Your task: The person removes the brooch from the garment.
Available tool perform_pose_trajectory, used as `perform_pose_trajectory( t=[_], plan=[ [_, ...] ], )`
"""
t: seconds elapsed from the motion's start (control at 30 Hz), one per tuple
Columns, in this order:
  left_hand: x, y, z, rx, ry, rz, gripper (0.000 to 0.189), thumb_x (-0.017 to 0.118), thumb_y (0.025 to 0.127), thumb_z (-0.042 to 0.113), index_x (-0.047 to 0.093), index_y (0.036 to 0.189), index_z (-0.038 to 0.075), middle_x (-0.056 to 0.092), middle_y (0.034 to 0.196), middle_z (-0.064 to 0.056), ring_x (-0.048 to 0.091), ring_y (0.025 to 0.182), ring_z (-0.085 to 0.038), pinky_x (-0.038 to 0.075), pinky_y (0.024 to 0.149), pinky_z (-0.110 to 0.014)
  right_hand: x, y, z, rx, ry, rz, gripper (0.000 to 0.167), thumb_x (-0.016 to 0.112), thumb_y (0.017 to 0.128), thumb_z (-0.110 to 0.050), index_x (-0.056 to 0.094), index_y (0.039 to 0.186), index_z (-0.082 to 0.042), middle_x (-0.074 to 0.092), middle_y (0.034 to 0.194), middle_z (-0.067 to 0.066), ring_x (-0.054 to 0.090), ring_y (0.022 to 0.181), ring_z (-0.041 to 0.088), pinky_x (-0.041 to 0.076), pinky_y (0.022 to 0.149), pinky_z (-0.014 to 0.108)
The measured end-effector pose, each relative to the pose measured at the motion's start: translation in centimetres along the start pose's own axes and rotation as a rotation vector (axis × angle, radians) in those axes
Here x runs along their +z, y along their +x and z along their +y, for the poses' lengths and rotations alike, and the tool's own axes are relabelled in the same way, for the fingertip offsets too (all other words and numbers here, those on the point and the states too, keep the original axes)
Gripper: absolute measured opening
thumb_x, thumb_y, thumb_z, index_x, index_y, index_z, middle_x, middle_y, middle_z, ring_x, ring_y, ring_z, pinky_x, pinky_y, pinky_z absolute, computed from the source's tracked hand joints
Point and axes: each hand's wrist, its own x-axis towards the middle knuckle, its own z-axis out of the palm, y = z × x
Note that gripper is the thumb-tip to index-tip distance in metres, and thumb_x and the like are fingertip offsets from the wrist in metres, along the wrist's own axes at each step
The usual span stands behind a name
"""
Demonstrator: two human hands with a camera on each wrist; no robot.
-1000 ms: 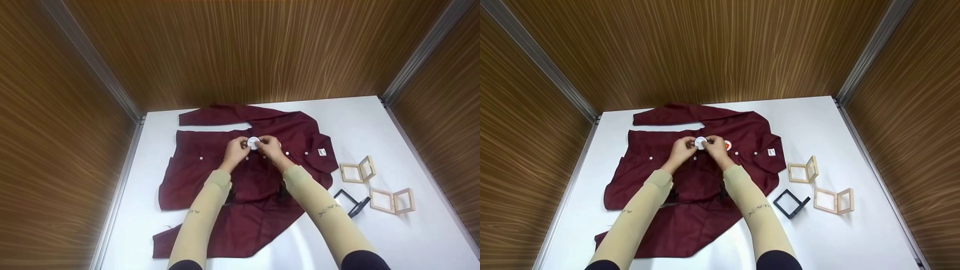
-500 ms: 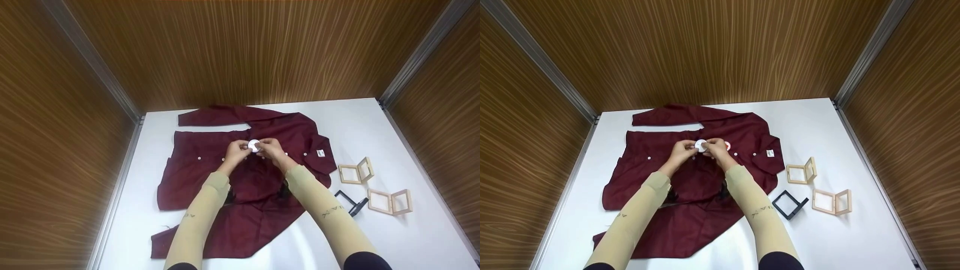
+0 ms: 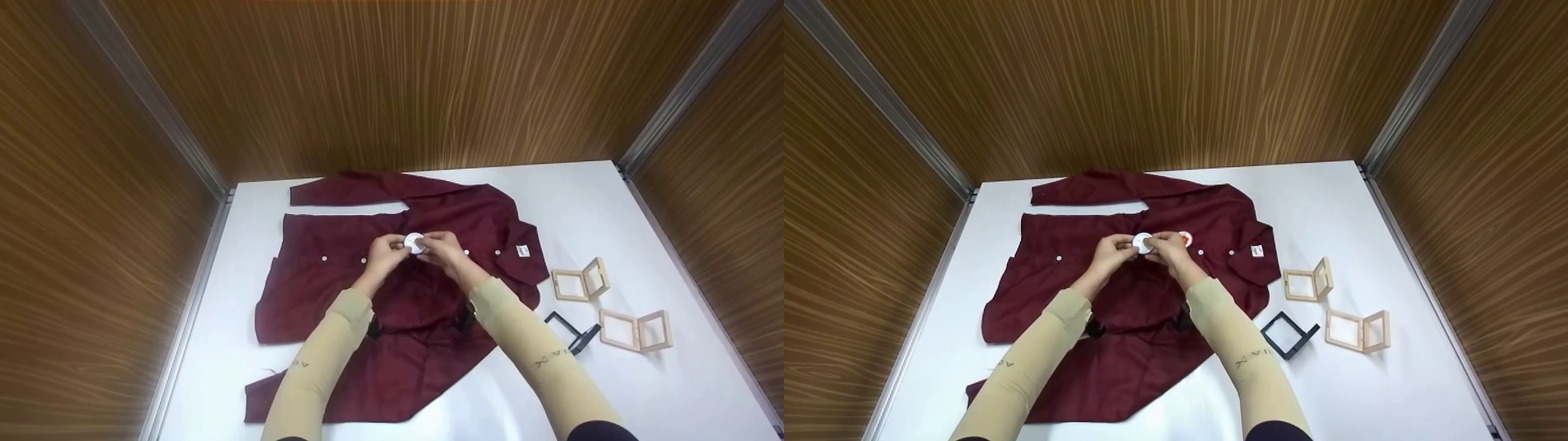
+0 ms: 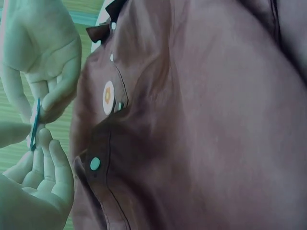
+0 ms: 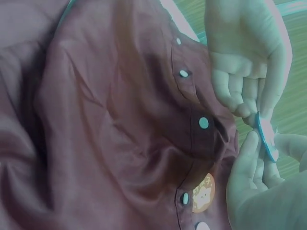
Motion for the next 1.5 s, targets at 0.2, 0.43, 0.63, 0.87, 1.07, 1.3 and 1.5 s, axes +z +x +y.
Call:
perform_pose_trajectory(
  t=[0.2,0.43,0.63,0.87,1.07,1.3,1.5],
  plan=[
    [0.5,-0.4,0.2,-0.036,-0.047,0.035,0.028,0.074,0.087,-0.004,0.074,0.113,-0.014,0.076,0.092,-0.014,0.062,0.077,-0.006,0.058,0.071,-0.016,-0.1,-0.4,0.3,0.016,0.094,-0.004,0.004,0.063,0.099,0.002,0.064,0.102,0.002,0.065,0.07,-0.002,0.061,0.058,0.005,0.06,0.062,0.018],
    [1.3,-0.5,0.2,-0.034,-0.198,0.105,0.025,0.082,0.087,0.003,0.076,0.106,-0.011,0.079,0.092,-0.012,0.066,0.082,-0.007,0.055,0.07,-0.016,0.0,-0.9,0.3,0.017,0.214,-0.005,0.01,0.058,0.101,0.004,0.063,0.095,-0.002,0.066,0.07,-0.002,0.062,0.058,0.005,0.06,0.064,0.019],
    [1.8,-0.9,-0.5,0.024,-0.299,0.135,0.017,0.084,0.088,0.005,0.078,0.096,-0.008,0.08,0.084,-0.012,0.068,0.071,-0.004,0.062,0.068,-0.023,0.1,-1.3,0.6,0.034,0.244,0.01,0.019,0.058,0.101,0.004,0.066,0.087,-0.005,0.067,0.072,-0.002,0.064,0.061,0.005,0.06,0.065,0.019],
    [2.3,-1.1,-0.4,-0.052,-0.273,0.196,0.021,0.08,0.088,-0.001,0.074,0.102,-0.016,0.078,0.081,-0.01,0.063,0.065,0.0,0.064,0.069,-0.029,0.1,-1.4,1.2,0.038,0.233,0.023,0.009,0.059,0.101,0.003,0.066,0.097,-0.002,0.069,0.072,-0.003,0.064,0.059,0.003,0.06,0.064,0.017],
    [2.4,-1.4,-0.3,-0.052,-0.207,0.239,0.019,0.08,0.087,0.0,0.076,0.099,-0.014,0.079,0.084,-0.015,0.062,0.065,-0.001,0.063,0.068,-0.027,0.3,-1.5,1.7,0.016,0.199,0.058,0.005,0.061,0.1,0.002,0.066,0.101,0.0,0.068,0.073,-0.005,0.065,0.061,0.003,0.059,0.063,0.016],
    [2.6,-1.3,-0.1,-0.023,-0.101,0.268,0.019,0.081,0.085,0.003,0.079,0.099,-0.01,0.08,0.089,-0.018,0.064,0.072,-0.005,0.052,0.064,-0.013,0.4,-1.4,1.7,-0.035,0.179,0.092,0.007,0.063,0.096,0.004,0.069,0.1,0.003,0.066,0.074,-0.003,0.061,0.062,0.004,0.06,0.064,0.017],
    [2.4,-1.2,0.0,0.024,-0.022,0.278,0.018,0.082,0.085,0.005,0.081,0.097,-0.008,0.08,0.089,-0.019,0.067,0.074,-0.008,0.049,0.063,-0.011,0.6,-1.2,1.6,-0.084,0.131,0.122,0.021,0.065,0.095,0.005,0.069,0.113,0.014,0.066,0.075,-0.003,0.061,0.063,0.004,0.06,0.063,0.017]
  ],
)
